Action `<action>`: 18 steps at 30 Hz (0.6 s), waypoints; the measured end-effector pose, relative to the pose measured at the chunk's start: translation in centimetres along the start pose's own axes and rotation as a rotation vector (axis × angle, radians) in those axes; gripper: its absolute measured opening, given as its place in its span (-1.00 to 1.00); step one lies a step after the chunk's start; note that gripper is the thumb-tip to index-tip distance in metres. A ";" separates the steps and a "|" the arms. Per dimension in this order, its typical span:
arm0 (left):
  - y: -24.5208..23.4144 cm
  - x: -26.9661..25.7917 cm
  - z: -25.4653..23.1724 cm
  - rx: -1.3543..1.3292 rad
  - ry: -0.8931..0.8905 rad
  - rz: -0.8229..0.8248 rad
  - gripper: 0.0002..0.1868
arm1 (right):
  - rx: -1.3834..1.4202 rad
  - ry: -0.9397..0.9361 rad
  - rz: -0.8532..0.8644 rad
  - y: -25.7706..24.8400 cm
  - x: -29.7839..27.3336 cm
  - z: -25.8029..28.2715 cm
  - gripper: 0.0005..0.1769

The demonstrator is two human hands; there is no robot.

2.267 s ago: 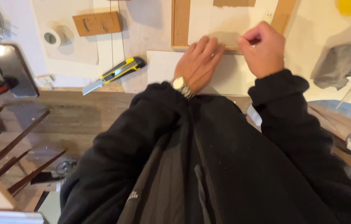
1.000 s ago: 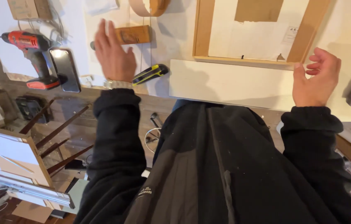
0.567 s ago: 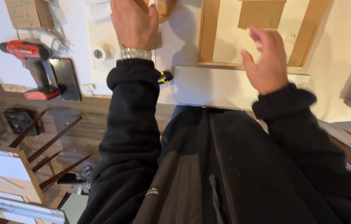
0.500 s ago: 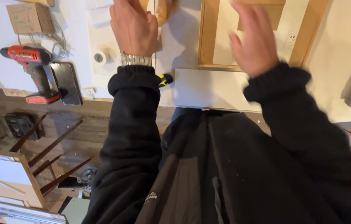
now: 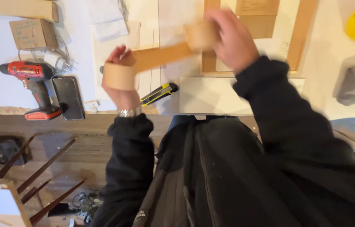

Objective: The recorder is applying brown adhesive tape to the back of a picture frame to seal the backing.

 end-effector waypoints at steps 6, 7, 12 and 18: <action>-2.6 -7.0 1.7 -0.003 -0.305 -0.004 -0.65 | 0.433 0.600 -0.072 -2.8 -18.8 -3.7 -0.39; -1.5 -7.9 2.0 -0.001 -0.429 0.053 -0.67 | 0.456 0.576 -0.146 -3.0 -21.1 -4.9 -0.36; 4.2 -10.3 2.9 -0.003 -0.625 0.192 -0.66 | 0.520 0.624 -0.297 -5.0 -26.8 -11.2 -0.40; 8.5 -9.3 7.4 -0.021 -0.619 0.141 -0.69 | 1.141 0.783 -0.510 -6.6 -28.5 -21.4 -0.27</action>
Point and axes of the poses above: each hand's wrist, its own x-axis towards the middle knuckle, its own y-axis out of the palm, z = x × y, the point moved 4 cm from there along x, towards the middle knuckle, and after that the axes turned 6 degrees about y, right-handed, at the moved point
